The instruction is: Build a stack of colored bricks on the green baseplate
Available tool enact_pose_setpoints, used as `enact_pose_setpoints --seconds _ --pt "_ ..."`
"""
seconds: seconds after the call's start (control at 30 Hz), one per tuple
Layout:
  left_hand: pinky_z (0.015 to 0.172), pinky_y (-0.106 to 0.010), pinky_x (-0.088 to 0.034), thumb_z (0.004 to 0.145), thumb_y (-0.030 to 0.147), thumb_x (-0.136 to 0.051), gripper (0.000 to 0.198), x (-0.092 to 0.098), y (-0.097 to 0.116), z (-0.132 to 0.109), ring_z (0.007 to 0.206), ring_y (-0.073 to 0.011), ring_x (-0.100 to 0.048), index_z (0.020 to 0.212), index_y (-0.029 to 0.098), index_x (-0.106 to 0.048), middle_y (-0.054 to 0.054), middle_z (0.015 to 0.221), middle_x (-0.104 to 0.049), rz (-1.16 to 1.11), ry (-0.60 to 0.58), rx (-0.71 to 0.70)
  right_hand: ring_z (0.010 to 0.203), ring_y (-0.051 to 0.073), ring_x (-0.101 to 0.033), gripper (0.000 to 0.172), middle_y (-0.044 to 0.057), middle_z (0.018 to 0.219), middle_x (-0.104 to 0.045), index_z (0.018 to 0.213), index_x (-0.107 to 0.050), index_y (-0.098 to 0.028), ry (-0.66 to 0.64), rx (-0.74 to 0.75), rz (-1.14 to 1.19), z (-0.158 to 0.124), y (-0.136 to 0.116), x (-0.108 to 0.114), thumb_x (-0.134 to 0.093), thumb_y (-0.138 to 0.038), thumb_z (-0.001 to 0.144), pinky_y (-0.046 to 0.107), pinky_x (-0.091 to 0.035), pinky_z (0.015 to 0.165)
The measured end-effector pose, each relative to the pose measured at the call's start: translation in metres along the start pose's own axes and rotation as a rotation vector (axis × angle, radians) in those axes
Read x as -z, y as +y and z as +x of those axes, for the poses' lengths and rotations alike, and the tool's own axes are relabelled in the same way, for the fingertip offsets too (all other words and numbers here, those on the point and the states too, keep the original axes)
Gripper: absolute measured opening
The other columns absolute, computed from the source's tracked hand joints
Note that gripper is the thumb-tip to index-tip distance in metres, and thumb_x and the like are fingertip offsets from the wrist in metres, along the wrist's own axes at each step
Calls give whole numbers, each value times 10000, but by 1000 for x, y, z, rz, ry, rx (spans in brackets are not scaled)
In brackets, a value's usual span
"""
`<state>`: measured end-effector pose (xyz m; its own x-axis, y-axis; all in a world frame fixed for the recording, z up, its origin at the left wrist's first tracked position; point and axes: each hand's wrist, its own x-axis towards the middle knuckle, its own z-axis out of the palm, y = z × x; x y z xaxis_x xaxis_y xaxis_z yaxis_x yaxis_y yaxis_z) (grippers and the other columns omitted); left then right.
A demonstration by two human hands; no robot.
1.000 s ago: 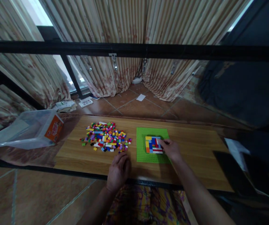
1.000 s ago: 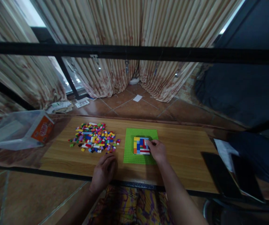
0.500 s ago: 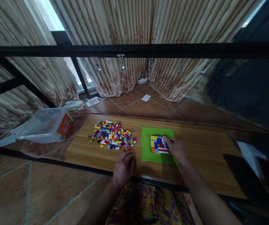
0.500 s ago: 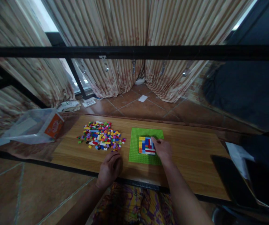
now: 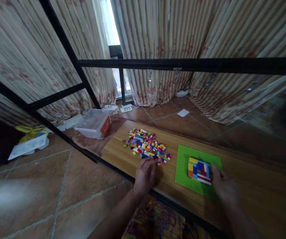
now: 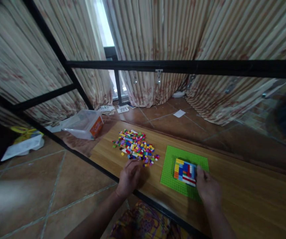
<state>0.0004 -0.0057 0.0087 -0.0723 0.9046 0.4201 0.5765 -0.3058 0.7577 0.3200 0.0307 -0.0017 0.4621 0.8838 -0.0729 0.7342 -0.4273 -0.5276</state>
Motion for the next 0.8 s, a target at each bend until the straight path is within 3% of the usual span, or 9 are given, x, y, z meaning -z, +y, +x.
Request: enact_pose_setpoints --seconds 0.13,0.2,0.37,0.67,0.8 --pt "953 -404 -502 845 213 -533 210 24 -25 31 1061 -219 -595 1033 202 -625 -101 1099 -622 169 155 97 642 247 -593 529 122 745 -683 839 -717 -178 147 40 97 -14 6 -8 -394 -596 863 325 -395 576" --pt "955 -432 -496 825 215 -551 213 32 -38 47 1073 -240 -587 1024 190 -624 -111 1105 -618 224 166 127 644 239 -596 518 114 743 -684 852 -716 -173 201 68 127 -20 7 -11 -410 -590 863 310 -392 571" --pt "1019 -477 -435 818 203 -541 258 35 -54 75 1143 -263 -540 1066 183 -610 -115 1143 -617 340 98 85 603 227 -580 497 103 682 -668 833 -712 -163 258 110 126 -23 6 -15 -433 -573 859 296 -376 546" --pt "986 -415 -438 825 182 -489 358 38 -65 134 1098 -267 -540 1159 168 -616 -123 1147 -632 589 -8 129 630 231 -604 463 101 709 -679 858 -711 -166 252 66 98 -25 2 -14 -442 -543 855 285 -385 552" --pt "990 -400 -429 822 163 -472 377 33 -71 142 1091 -254 -552 1173 169 -609 -108 1147 -648 648 -51 107 606 221 -600 477 89 683 -671 840 -708 -168 244 95 106 -24 4 -15 -436 -559 855 280 -384 540"
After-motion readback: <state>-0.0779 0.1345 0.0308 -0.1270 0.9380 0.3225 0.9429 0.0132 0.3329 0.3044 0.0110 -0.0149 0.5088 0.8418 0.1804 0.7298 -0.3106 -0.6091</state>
